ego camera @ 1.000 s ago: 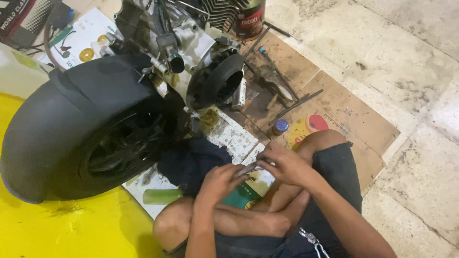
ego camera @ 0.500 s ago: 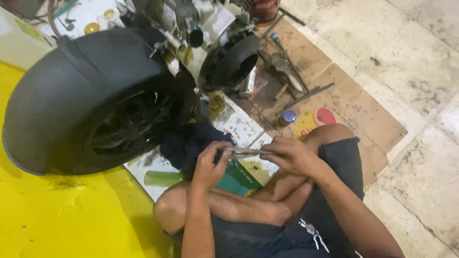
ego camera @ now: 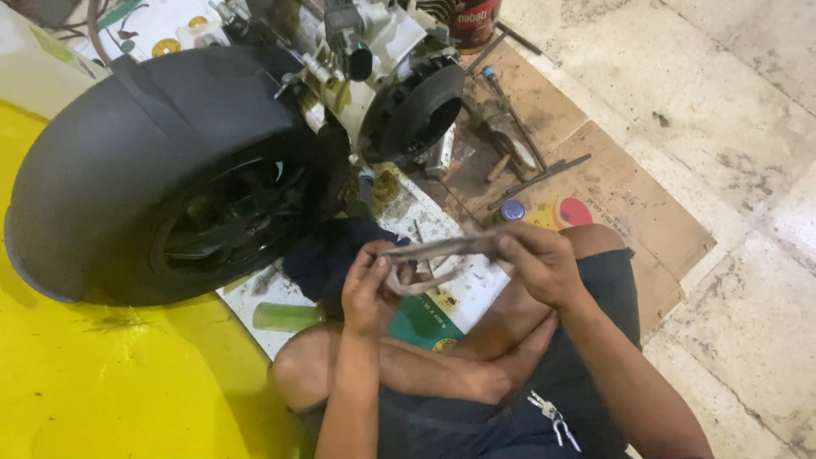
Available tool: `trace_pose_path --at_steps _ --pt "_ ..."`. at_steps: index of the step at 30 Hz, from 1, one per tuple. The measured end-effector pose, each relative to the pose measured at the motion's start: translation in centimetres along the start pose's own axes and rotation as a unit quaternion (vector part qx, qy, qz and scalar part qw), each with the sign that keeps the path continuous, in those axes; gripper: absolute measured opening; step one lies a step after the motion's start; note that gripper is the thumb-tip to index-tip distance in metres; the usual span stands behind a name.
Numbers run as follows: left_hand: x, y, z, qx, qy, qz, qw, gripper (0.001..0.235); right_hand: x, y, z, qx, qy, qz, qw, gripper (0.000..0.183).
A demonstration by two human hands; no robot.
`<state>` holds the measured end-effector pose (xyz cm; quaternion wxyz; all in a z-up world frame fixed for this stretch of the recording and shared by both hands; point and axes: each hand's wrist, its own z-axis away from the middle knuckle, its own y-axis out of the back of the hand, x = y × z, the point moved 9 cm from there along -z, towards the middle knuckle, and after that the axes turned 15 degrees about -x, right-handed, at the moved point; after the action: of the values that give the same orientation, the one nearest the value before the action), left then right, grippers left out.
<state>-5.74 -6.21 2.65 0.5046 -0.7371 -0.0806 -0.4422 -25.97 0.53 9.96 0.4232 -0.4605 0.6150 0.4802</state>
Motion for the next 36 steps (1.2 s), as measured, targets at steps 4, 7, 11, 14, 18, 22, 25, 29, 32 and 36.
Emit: trace_pose_path --at_steps 4,7,11,14,18,22,25,29,32,36 --pt "-0.4 2.8 0.3 -0.025 0.004 -0.024 0.999 0.027 1.9 2.8 0.7 0.100 -0.008 -0.049 0.994 0.013" --pt "2.1 3.0 -0.3 -0.052 -0.016 -0.214 0.975 0.034 3.0 4.7 0.2 0.120 -0.051 -0.251 0.959 0.016" --pt "1.9 -0.5 -0.2 -0.140 0.148 -0.248 0.947 0.058 2.7 8.3 -0.2 0.084 -0.071 -0.173 0.979 0.020" --pt "2.3 -5.4 -1.2 -0.203 0.140 -0.416 0.875 0.075 -0.8 7.0 -1.2 -0.044 -0.087 -0.030 0.995 0.021" --pt "0.7 -11.5 -1.7 -0.288 0.077 -0.444 0.845 0.070 -5.7 0.6 -1.5 -0.295 -0.055 0.077 0.951 0.013" --pt "-5.1 -7.2 -0.8 -0.340 0.098 -0.278 0.893 0.019 -8.8 0.3 -3.5 -0.332 0.061 0.066 0.939 0.006" --pt "-2.4 -1.5 -2.4 -0.162 0.077 -0.247 0.952 0.027 -10.2 1.9 -6.5 -0.334 0.119 0.156 0.922 0.017" --pt "7.9 -0.4 -4.3 0.068 -0.153 -0.431 0.887 0.016 -11.3 3.1 -11.1 -0.253 0.324 0.475 0.778 0.026" --pt "12.0 -4.6 -5.4 0.102 -0.262 -0.583 0.763 0.014 -10.5 3.9 -14.7 -0.131 0.420 0.560 0.702 0.023" --pt "11.8 -5.7 -7.2 0.141 -0.276 -0.664 0.680 0.014 -3.4 6.1 -18.6 -0.039 0.393 0.554 0.733 0.014"
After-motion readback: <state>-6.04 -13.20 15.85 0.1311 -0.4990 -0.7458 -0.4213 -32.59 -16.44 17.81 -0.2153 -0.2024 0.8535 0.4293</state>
